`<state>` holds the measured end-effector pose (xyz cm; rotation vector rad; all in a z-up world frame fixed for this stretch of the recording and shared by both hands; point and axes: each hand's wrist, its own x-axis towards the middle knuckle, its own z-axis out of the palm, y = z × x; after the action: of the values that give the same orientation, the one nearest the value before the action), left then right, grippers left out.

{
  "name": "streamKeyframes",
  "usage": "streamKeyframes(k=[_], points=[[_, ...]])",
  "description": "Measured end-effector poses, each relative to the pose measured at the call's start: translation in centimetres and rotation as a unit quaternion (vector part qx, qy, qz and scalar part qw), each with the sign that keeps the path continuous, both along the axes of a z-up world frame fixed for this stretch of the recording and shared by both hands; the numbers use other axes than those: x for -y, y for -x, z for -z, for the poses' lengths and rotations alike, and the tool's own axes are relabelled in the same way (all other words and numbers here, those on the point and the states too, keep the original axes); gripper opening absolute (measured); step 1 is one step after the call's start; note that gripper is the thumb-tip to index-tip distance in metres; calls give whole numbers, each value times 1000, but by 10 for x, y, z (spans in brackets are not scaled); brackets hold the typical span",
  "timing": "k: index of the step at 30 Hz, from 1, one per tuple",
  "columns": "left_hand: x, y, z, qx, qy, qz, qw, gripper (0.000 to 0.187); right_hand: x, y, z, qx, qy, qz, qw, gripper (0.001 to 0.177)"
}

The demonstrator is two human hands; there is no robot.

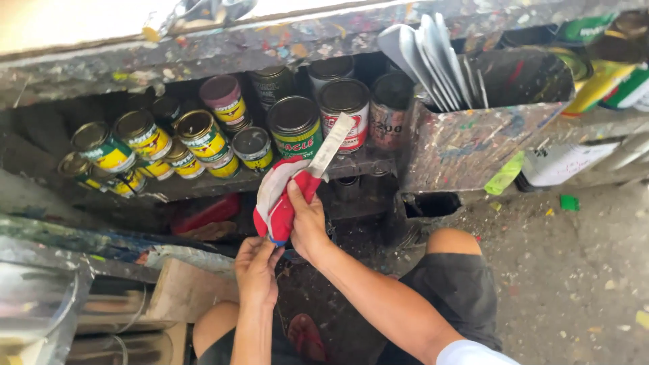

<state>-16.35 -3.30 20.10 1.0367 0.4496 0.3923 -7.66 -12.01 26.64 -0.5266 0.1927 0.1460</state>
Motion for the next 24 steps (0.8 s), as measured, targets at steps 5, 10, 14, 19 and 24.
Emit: streamKeyframes(k=[5, 10, 14, 19, 24], points=[[13, 3, -15, 15, -1, 0, 1000, 14, 7, -1, 4, 30, 39, -24, 999, 18], [19, 6, -70, -43, -38, 16, 998, 60, 16, -4, -4, 44, 122, -54, 990, 29], [25, 1, -83, -2, -208, 46, 977, 36, 18, 4, -9, 89, 98, -92, 987, 21], [29, -3, -89, 13, -136, 39, 990, 34, 35, -6, -1, 136, -68, -192, 970, 55], [47, -15, -82, 66, -94, 12, 993, 41, 41, -9, -9, 142, 24, -154, 978, 32]])
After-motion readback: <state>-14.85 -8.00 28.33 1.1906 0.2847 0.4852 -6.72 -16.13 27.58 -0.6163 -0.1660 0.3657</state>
